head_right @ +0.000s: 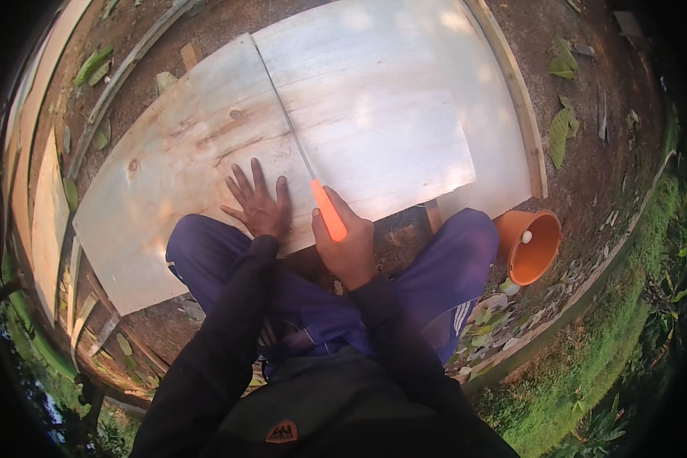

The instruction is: The person cuts a large plywood sheet in half using a hand saw, then measures the cut pieces and a wooden frame with a tape measure. The person also handles a wooden support beam and places it under the plywood.

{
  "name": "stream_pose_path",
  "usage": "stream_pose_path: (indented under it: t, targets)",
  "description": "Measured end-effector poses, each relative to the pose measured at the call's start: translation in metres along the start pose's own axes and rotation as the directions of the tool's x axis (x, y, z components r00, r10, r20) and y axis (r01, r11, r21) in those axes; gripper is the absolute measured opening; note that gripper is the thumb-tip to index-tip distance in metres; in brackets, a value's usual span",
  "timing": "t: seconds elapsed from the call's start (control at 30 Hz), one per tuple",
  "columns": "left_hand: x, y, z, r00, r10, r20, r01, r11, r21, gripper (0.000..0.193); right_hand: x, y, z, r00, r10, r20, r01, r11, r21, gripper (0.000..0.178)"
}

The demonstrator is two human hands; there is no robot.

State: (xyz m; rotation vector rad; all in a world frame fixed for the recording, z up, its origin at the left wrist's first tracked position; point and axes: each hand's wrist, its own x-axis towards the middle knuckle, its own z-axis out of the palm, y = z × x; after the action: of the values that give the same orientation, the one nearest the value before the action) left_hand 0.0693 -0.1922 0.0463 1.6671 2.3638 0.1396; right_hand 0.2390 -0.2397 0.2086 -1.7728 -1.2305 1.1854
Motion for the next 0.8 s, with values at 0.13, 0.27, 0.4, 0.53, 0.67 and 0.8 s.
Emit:
stream_pose_path:
  t: [0.13,0.27,0.4,0.53,0.67,0.8]
  targets:
    - [0.000,-0.008,-0.001,1.000,-0.013,0.011,0.013,0.999,0.037,0.079,-0.061,0.006,-0.014,0.995,-0.074,-0.072,0.075,0.997,0.020,0.040]
    - [-0.003,-0.006,-0.001,1.000,-0.006,0.012,0.006,1.000,0.030,0.078,-0.053,0.002,-0.013,0.993,-0.069,-0.095,0.074,0.996,0.051,0.039]
    - [0.001,0.001,-0.001,0.999,-0.027,0.037,0.026,0.999,0.035,0.078,-0.001,-0.001,0.009,0.997,-0.036,-0.070,0.037,0.999,0.018,0.041]
    - [0.001,-0.007,0.001,1.000,-0.013,-0.011,0.013,1.000,0.026,0.077,-0.070,0.014,-0.014,0.981,-0.131,-0.144,0.138,0.990,0.039,0.041]
    - [0.002,-0.001,0.000,1.000,-0.002,0.007,0.002,1.000,0.030,0.077,-0.016,0.007,0.002,0.999,-0.004,-0.052,0.007,0.999,0.051,0.042]
    - [0.001,-0.003,-0.002,0.999,-0.024,0.035,0.023,0.999,0.038,0.077,-0.028,0.004,-0.005,0.999,0.027,-0.017,-0.027,1.000,0.005,0.042]
